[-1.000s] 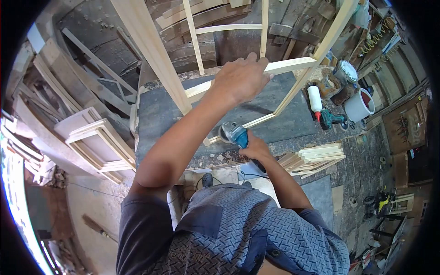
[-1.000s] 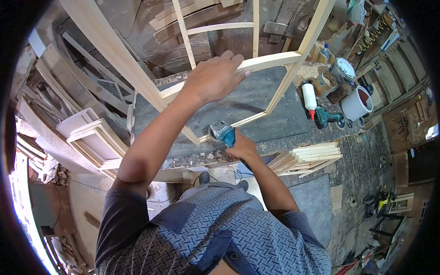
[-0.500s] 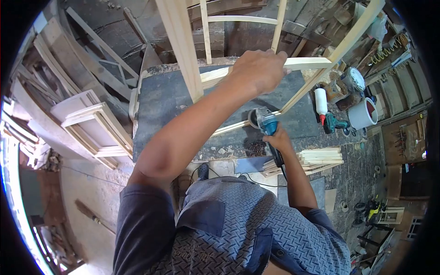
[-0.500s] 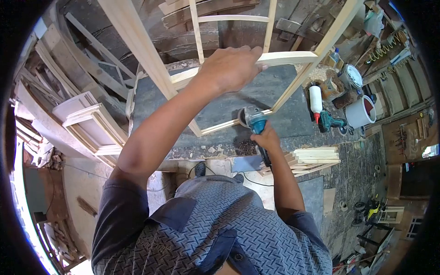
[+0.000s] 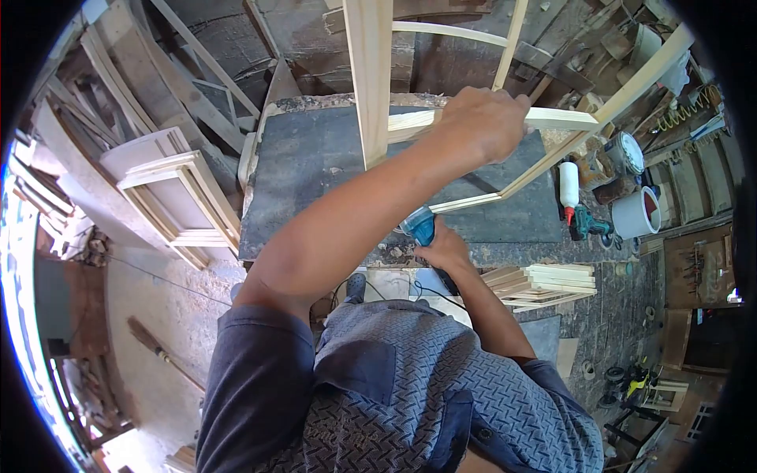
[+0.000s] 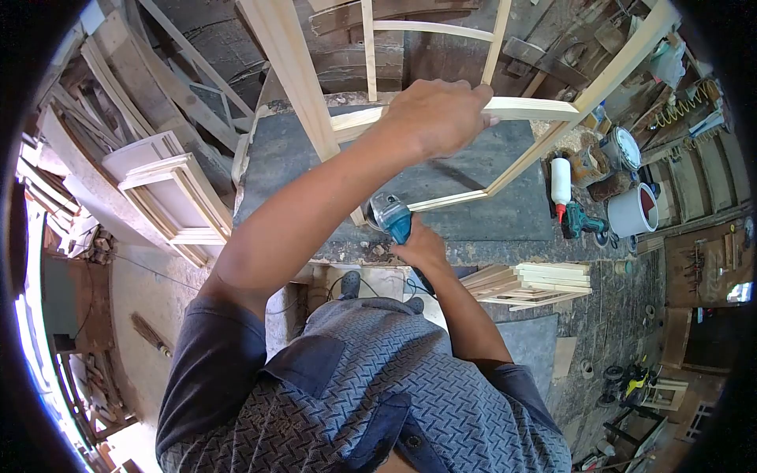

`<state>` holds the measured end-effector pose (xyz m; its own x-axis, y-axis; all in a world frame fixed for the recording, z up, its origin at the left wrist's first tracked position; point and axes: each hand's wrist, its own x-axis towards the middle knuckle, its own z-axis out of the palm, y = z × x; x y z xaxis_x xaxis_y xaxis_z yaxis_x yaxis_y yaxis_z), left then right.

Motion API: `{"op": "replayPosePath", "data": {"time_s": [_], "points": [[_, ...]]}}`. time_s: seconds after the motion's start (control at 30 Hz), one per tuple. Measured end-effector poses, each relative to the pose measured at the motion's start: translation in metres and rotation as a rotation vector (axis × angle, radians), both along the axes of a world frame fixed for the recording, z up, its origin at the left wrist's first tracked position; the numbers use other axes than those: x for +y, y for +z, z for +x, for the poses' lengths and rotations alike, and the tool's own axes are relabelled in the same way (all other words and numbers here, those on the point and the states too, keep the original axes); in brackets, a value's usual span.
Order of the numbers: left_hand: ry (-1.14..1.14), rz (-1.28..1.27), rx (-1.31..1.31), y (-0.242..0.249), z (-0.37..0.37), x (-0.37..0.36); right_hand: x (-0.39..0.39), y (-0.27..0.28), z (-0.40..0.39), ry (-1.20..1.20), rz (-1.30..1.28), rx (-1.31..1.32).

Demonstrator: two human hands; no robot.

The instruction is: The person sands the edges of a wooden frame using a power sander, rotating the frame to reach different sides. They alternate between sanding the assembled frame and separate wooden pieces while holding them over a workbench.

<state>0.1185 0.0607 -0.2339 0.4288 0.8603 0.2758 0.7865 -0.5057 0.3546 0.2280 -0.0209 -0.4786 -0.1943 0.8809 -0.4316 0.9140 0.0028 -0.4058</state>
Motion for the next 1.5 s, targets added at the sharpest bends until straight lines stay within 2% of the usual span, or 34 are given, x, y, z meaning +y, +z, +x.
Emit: {"op": "replayPosePath", "data": {"time_s": [0.4,0.63,0.7,0.93,1.0,1.17,1.5], "points": [[-0.011,-0.032,0.025,0.008,-0.002,-0.003,0.0,0.001,0.026,0.013,0.02,0.001],[0.003,-0.048,0.04,0.008,-0.001,-0.001,0.022,-0.018,0.106,-0.194,0.132,0.111],[0.0,-0.049,0.042,0.007,0.0,0.0,0.031,-0.027,0.127,-0.244,0.232,0.128],[0.014,-0.039,0.046,0.006,0.0,0.0,0.058,-0.036,0.171,-0.34,0.165,0.114],[0.018,-0.045,0.053,0.007,0.0,0.0,0.064,-0.038,0.176,-0.352,0.146,0.131],[0.019,-0.036,0.054,0.006,0.0,0.001,0.069,-0.044,0.181,-0.371,0.278,0.235],[0.024,-0.015,0.045,0.004,-0.001,0.005,0.055,-0.036,0.159,-0.332,0.198,0.178]]}}
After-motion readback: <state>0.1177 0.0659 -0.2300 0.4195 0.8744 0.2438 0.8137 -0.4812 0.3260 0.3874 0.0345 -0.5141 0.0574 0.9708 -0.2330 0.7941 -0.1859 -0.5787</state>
